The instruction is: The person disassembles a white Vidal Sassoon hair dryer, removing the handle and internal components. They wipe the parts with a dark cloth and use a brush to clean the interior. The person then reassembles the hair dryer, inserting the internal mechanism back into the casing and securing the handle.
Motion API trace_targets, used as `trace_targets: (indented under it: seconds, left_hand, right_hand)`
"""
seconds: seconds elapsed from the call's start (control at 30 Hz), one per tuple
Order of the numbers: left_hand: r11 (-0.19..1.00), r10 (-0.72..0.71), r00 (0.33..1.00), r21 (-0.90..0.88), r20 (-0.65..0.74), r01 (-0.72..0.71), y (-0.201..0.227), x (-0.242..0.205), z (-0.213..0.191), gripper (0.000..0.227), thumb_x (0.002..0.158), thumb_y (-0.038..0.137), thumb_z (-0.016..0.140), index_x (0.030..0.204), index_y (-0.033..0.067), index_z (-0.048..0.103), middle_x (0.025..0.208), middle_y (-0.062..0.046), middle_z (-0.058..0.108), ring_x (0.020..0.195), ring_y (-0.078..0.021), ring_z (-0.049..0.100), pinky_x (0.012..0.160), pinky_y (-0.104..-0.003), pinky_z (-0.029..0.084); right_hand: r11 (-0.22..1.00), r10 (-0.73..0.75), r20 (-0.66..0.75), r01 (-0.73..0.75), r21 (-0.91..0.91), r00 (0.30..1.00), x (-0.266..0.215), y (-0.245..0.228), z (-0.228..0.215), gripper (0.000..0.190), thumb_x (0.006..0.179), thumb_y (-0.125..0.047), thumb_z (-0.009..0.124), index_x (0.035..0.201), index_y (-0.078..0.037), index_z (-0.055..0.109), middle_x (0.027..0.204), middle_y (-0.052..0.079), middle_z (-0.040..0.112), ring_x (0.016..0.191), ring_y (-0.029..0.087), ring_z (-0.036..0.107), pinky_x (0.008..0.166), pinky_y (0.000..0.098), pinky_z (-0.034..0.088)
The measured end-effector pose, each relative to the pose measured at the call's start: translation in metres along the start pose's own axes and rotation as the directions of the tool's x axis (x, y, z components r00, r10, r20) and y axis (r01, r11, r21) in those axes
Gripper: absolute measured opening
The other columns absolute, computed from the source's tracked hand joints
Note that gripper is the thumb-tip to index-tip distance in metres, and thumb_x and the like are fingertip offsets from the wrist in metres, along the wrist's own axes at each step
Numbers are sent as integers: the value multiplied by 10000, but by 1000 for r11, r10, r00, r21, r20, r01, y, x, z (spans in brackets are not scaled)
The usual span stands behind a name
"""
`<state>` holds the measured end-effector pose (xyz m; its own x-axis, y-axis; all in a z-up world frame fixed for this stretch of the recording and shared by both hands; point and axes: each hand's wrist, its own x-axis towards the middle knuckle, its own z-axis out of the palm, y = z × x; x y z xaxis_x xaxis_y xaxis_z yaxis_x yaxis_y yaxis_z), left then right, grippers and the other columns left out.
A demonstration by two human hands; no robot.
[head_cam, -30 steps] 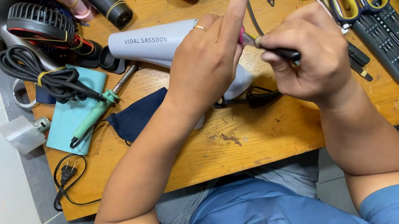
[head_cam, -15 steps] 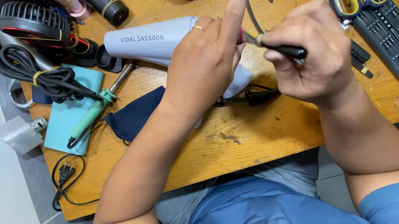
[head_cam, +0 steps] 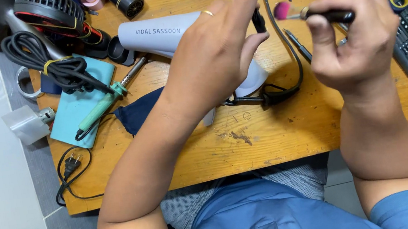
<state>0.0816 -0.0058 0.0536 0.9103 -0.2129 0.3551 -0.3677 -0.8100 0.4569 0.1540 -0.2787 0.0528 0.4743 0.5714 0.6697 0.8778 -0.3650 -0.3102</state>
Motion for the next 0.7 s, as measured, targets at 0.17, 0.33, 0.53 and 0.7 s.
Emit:
trace_targets:
  seconds: [0.17, 0.33, 0.53, 0.7]
  left_hand:
    - [926, 5, 972, -367, -234, -93, 29, -3, -79, 209, 1217, 112, 824, 1392, 54, 725, 1270, -92, 838, 1143, -203, 826, 1077, -346, 681]
    - [281, -458, 889, -943, 32, 178, 17, -25, -48, 352, 1191, 340, 639, 1399, 62, 700, 1219, -224, 879, 1033, -251, 897, 870, -307, 771]
    - [-127, -495, 786, -926, 370, 355, -5, -59, -1, 400, 1135, 320, 690, 1359, -8, 733, 1115, -206, 791, 954, -241, 812, 809, -324, 701]
    - [-249, -431, 832, -932, 350, 263, 7, -82, 25, 322, 1191, 288, 705, 1406, 55, 759, 1175, -117, 790, 1069, -198, 777, 921, -346, 686]
  right_hand:
    - [916, 277, 124, -223, -332, 953, -11, 44, 0, 111, 1277, 50, 733, 1370, 112, 733, 1319, 302, 719, 1220, 522, 663, 1055, 579, 493]
    - [782, 476, 258, -270, -562, 841, -25, 71, 21, 502, 1216, -220, 859, 1608, 57, 710, 1252, 326, 750, 1122, 572, 662, 971, 630, 530]
    - [979, 72, 183, -105, 177, 981, 7, -13, 25, 305, 1316, -35, 752, 1510, 199, 731, 1256, 314, 747, 1148, 429, 713, 1031, 524, 575]
    - [927, -33, 84, -1, 375, 996, -4, -50, 53, 455, 1094, -147, 927, 1328, 182, 717, 1180, 309, 786, 1039, 414, 739, 938, 482, 606]
